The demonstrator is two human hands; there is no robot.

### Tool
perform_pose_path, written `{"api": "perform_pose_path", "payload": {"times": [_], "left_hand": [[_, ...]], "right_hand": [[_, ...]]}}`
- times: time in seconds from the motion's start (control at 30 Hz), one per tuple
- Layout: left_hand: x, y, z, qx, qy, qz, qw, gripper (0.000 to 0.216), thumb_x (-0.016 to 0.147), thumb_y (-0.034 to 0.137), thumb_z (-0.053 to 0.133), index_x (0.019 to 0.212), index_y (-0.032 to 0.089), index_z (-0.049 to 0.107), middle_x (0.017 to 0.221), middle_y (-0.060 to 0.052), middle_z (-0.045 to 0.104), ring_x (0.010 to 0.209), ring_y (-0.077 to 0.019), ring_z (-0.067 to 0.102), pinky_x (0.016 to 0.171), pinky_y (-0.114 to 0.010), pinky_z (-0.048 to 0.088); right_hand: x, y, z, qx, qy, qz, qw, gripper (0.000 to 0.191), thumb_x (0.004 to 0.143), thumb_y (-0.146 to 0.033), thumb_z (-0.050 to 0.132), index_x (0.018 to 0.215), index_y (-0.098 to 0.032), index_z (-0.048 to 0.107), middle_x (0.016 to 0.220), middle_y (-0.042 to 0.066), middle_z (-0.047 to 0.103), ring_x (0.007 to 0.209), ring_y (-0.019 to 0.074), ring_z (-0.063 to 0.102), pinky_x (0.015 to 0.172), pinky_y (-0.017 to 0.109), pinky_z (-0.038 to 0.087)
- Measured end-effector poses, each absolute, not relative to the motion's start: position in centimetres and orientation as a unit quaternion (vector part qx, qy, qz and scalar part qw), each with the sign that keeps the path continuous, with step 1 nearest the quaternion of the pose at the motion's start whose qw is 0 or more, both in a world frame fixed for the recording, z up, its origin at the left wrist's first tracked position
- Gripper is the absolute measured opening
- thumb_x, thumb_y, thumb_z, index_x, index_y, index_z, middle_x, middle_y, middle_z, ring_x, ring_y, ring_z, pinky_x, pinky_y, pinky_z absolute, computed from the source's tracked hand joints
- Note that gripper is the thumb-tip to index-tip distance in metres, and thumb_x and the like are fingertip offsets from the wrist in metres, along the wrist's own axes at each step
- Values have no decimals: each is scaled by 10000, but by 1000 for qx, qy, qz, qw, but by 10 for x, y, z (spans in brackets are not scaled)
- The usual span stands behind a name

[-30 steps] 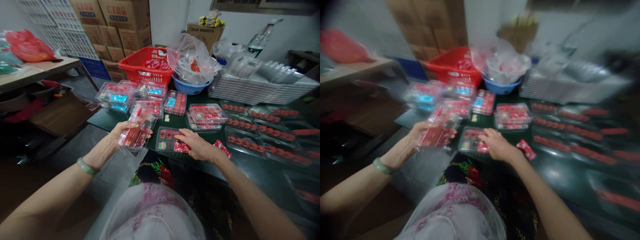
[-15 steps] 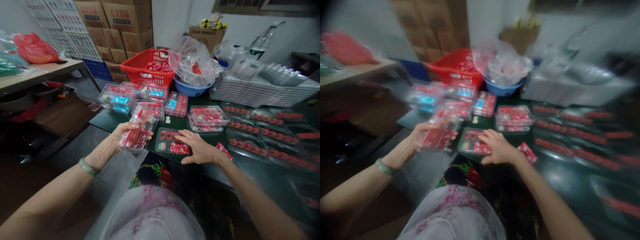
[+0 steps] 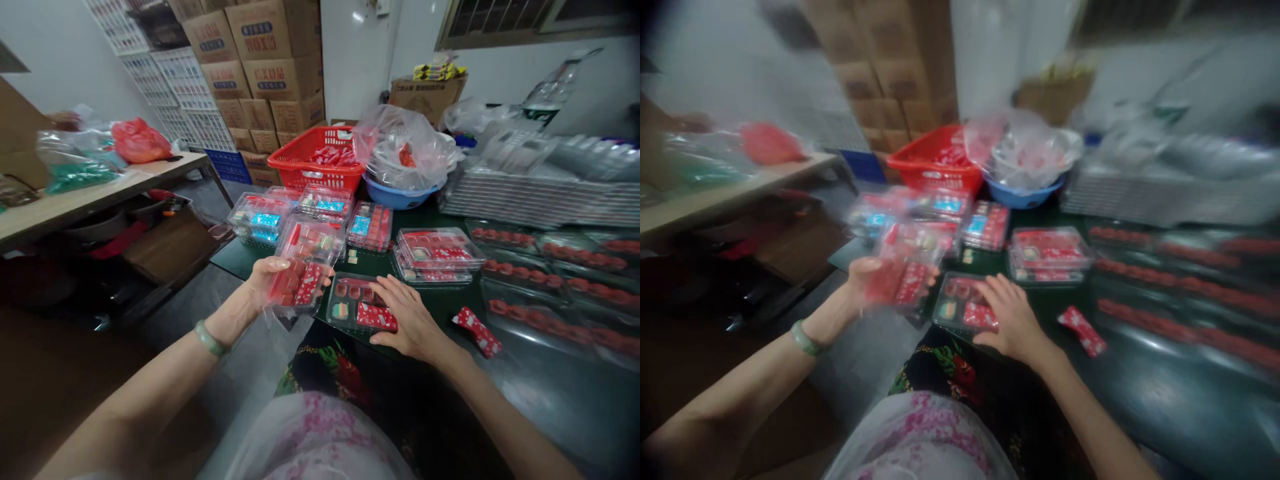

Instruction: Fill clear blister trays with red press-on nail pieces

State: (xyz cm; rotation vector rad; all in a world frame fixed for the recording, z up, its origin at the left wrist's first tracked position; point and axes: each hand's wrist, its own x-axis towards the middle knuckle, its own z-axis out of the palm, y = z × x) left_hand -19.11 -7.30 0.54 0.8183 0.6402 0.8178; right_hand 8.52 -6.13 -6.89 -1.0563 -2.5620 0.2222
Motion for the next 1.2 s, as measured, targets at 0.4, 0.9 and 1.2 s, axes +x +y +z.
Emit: {"api": "perform_pose_path", "payload": {"times": [0.4,0.9,1.2], "left_hand": [[-100,-58,4,882,433,129,135,969,471,335,658,1329,229,221,1102,-123,405,978,-328,388,826,-493,278],[-81,-47,-17,923,383,-2,30,1059,402,557,666,1318,274,217,1176,-151,328,1035,-365,317,813,-493,236],[-85,-39,-20,919,361,30,157,1076,453,653,602,1341,243,154,1359,-193,161,1206,-421,118,886,-612,67]], "right_hand": [[111,-115,-96,-560,-768,42,307,499,764,-327,481,1212,-142,362,1206,134,433,1162,259,333,921,430,291],[110,-118,-93,-557,-774,70,293,446,776,-290,441,1197,-151,390,1177,109,471,1139,254,349,907,413,281],[109,-119,-93,-561,-778,71,273,472,776,-265,427,1224,-134,356,1189,123,458,1145,259,344,918,428,278]]}}
